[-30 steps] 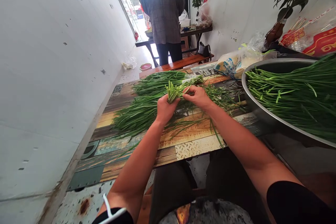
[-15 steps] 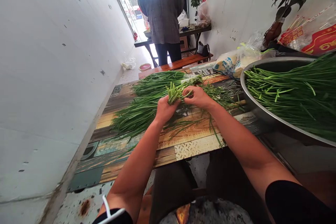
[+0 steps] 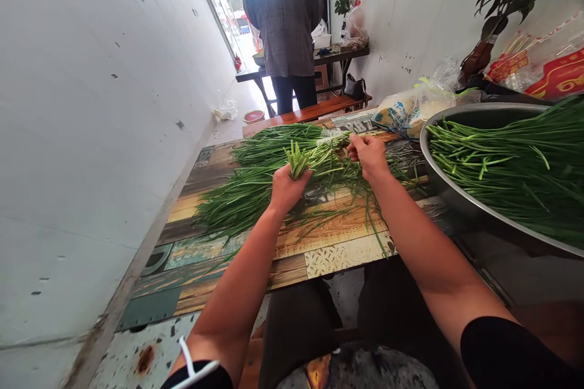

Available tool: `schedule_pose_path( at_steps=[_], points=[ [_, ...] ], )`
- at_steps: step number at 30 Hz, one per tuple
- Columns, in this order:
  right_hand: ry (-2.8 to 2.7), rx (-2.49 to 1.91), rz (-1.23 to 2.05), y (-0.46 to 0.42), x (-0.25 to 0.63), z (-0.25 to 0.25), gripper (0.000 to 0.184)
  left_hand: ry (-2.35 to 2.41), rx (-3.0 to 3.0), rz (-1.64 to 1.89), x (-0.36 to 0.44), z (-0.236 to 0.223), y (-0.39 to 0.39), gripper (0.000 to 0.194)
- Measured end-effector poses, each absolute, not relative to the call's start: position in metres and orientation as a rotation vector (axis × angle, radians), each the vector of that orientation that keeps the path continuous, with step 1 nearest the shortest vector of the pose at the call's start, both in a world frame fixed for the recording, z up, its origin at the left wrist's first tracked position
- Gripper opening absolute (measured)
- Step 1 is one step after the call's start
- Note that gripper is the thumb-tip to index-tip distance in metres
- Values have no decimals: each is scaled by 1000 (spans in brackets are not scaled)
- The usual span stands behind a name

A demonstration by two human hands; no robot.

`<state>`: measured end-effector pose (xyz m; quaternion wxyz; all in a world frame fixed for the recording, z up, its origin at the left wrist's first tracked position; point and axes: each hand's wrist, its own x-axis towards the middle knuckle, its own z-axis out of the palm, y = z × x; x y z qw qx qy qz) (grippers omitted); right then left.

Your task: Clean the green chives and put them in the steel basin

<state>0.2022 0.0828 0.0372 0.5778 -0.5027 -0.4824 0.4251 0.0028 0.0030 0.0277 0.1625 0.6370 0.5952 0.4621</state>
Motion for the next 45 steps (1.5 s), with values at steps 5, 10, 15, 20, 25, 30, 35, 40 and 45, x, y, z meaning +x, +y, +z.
schedule_pose_path(
  at_steps=[5, 10, 15, 20, 25, 30, 35, 40, 45],
  points=[
    [-1548, -1043, 597, 70, 201, 43, 34, 1700, 1875, 1314, 4, 28, 2, 14],
    [-2104, -752, 260, 63, 198, 41, 21, 1713, 1924, 1317, 5, 28, 0, 13],
    [-2153, -772, 443, 69, 198, 35, 12, 1760, 1935, 1371, 7, 29, 0, 17],
    [-1675, -811, 1123, 64, 185, 30, 23, 1711, 1935, 1378, 8, 29, 0, 16],
    [-1214, -866, 1584, 61, 171, 26, 30, 1715, 1934, 1380, 9, 29, 0, 17],
    [-1004, -868, 1683, 68, 189, 39, 19, 1714, 1931, 1391, 9, 28, 0, 16],
    [-921, -913, 1653, 76, 215, 55, 32, 1745, 1922, 1397, 9, 27, 0, 17],
    [-1280, -1357, 935, 82, 217, 49, 42, 1733, 1918, 1410, 9, 24, 0, 18],
    [-1630, -1436, 356, 76, 213, 43, 24, 1730, 1923, 1411, 8, 23, 1, 19]
  ],
)
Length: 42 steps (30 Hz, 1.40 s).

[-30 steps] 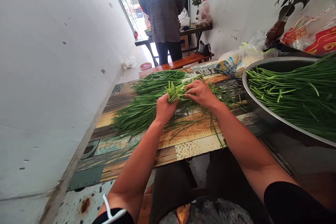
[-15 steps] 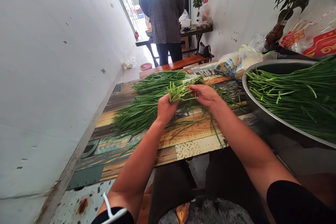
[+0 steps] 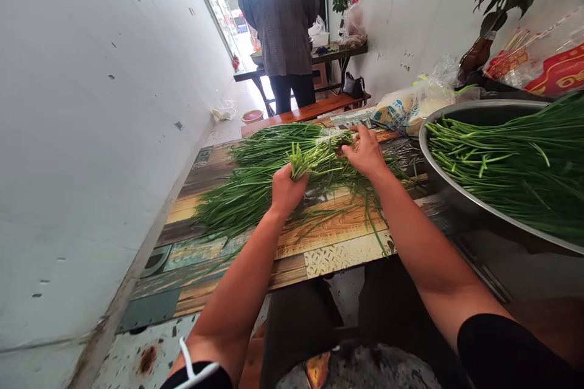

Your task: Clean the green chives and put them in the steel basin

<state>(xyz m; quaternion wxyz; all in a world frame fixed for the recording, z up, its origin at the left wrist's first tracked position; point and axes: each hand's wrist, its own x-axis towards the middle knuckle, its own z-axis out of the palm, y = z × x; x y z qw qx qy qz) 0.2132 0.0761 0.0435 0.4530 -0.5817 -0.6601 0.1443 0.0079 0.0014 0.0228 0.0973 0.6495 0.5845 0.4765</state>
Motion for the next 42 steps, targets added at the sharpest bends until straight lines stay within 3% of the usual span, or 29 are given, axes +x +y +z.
schedule_pose_path(
  at_steps=[5, 10, 13, 19, 25, 30, 33, 38, 42],
  points=[
    [-1805, -1354, 367, 68, 204, 42, 54, 1738, 1935, 1393, 8, 23, 1, 17],
    [-2197, -938, 270, 63, 191, 35, 33, 1685, 1956, 1381, 8, 24, 1, 17],
    [-2329, -837, 391, 61, 189, 38, 36, 1665, 1977, 1334, 7, 27, 1, 20],
    [-1990, -1002, 677, 69, 205, 45, 48, 1675, 1962, 1263, 6, 33, 0, 16],
    [-1384, -1078, 846, 84, 223, 45, 39, 1717, 1826, 1301, 1, 28, 5, 17],
    [-1701, -951, 1149, 66, 206, 48, 39, 1717, 1823, 1297, 2, 28, 4, 17],
    [-1684, -991, 1054, 65, 198, 46, 37, 1692, 1837, 1312, 1, 28, 4, 17],
    [-1188, -1076, 978, 81, 210, 44, 33, 1675, 1778, 1373, 0, 25, 7, 19],
    [-1459, -1141, 1153, 75, 213, 46, 24, 1654, 1740, 1426, 0, 24, 8, 21]
  ],
)
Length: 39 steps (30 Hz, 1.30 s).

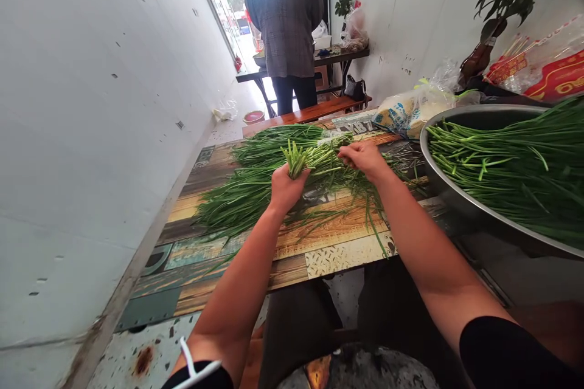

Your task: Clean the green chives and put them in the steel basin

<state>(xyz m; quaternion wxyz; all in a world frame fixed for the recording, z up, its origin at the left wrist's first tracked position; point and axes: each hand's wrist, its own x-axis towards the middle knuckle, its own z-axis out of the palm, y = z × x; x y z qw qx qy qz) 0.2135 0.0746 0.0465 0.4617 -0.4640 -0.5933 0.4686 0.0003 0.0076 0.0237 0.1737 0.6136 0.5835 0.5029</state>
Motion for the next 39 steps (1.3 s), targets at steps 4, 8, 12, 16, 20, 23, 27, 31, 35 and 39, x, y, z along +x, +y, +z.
schedule_pose_path(
  at_steps=[4, 8, 12, 16, 20, 23, 27, 31, 35, 39],
  points=[
    [-1808, -847, 1545, 55, 199, 49, 33, 1717, 1724, 1423, 1, 25, 7, 23],
    [-1528, -754, 1538, 49, 180, 44, 35, 1656, 1859, 1295, 2, 28, 4, 24],
    [-1304, -805, 1532, 55, 175, 41, 43, 1550, 2031, 1202, 4, 32, 0, 23],
    [-1169, -865, 1366, 68, 191, 45, 45, 1661, 2058, 1313, 3, 31, 1, 24],
    [-1290, -1075, 920, 81, 207, 39, 38, 1829, 1833, 1671, -1, 28, 3, 25],
    [-1684, -1205, 642, 85, 206, 25, 19, 1751, 1735, 1783, 1, 30, 2, 26],
    [-1942, -1230, 317, 87, 197, 9, 27, 1711, 1689, 1796, 4, 30, 1, 28],
    [-2026, -1157, 201, 88, 193, 5, 38, 1759, 1716, 1848, 3, 27, 3, 27],
    [-2046, -1151, 197, 87, 188, 5, 37, 1778, 1751, 1826, 2, 26, 3, 25],
    [-2047, -1149, 203, 82, 184, 7, 18, 1793, 1682, 1822, 2, 27, 3, 28]
  ],
)
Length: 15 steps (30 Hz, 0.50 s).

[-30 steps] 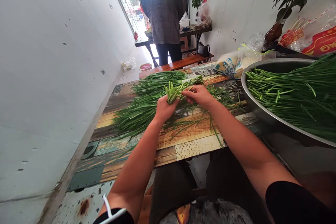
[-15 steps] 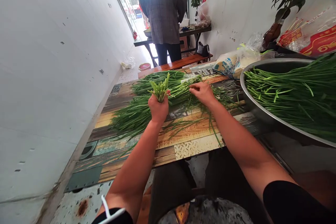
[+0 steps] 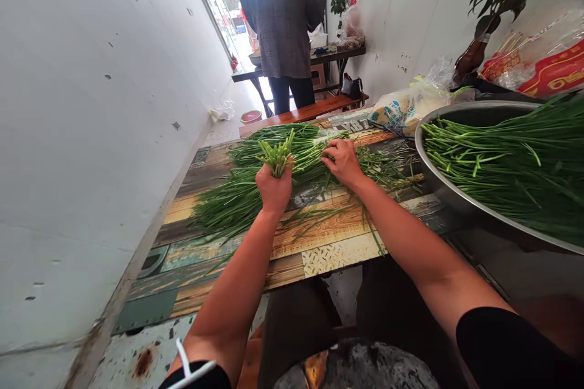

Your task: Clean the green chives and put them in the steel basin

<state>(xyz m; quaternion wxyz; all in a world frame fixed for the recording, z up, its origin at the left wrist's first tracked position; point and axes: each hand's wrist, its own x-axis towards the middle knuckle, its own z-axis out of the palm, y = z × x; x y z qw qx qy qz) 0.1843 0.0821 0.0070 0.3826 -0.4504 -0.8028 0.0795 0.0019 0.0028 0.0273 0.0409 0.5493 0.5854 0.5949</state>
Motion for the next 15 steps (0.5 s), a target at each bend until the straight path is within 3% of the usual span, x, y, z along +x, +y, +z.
schedule_pose_path(
  at_steps=[5, 8, 15],
  points=[
    [-1853, -1005, 403, 79, 184, 18, 12, 1836, 1646, 1830, 1, 25, 5, 28],
    [-1611, -993, 722, 81, 187, 25, 20, 1826, 1642, 1814, 0, 23, 6, 27],
    [-1408, -904, 1095, 74, 195, 39, 31, 1807, 1689, 1773, -1, 20, 6, 25]
  ],
)
